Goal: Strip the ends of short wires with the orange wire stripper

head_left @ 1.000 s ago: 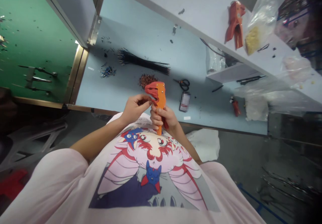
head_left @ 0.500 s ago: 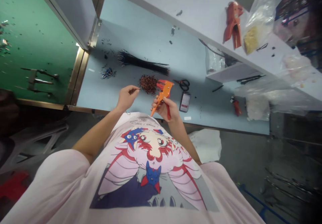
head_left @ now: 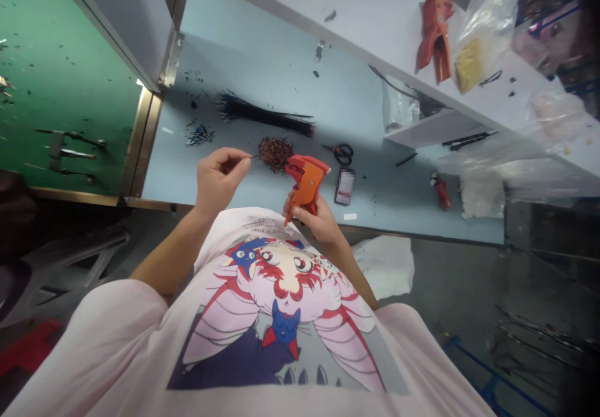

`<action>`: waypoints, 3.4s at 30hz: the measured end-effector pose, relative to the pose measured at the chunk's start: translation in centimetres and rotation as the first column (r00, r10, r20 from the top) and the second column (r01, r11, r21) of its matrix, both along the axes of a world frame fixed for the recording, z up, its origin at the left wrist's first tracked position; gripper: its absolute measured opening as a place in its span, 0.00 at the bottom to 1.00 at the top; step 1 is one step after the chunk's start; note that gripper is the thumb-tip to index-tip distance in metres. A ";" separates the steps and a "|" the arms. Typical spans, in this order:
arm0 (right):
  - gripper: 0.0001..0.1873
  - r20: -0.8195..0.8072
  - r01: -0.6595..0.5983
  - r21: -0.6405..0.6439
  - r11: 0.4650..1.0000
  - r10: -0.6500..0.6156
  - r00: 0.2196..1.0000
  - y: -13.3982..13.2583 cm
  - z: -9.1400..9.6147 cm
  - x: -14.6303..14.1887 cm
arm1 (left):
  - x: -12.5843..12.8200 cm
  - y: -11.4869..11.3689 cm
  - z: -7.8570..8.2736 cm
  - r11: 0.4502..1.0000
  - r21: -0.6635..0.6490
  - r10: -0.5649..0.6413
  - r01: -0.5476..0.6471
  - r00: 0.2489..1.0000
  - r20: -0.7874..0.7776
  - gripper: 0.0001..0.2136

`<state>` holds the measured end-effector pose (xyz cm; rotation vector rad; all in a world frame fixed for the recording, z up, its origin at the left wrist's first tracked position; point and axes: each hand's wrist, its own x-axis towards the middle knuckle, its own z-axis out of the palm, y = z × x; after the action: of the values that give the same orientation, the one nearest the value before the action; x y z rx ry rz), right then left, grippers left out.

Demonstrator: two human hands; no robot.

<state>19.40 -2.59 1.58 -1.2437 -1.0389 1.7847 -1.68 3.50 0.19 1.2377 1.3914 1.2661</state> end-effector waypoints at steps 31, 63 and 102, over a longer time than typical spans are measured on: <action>0.11 -0.057 -0.225 0.028 0.974 0.226 0.972 -0.6 1.5 -1.0 | 0.1 -2.2 2.0 0.934 0.323 -0.080 0.154 0.970 -0.232 0.02; 0.21 -0.048 -0.046 0.055 0.997 0.049 0.998 -0.2 2.2 -0.5 | -0.7 -2.5 1.9 0.953 0.270 -0.069 0.138 0.966 -0.249 0.02; 0.20 -0.138 -0.246 -0.063 0.967 0.236 0.962 1.1 3.0 -0.7 | -0.2 -2.3 1.5 0.995 0.098 -0.037 0.035 0.999 0.024 0.04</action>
<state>18.73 -1.47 4.62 -1.0673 -1.0919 2.0812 -1.84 1.22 1.73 1.3020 1.2966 1.3339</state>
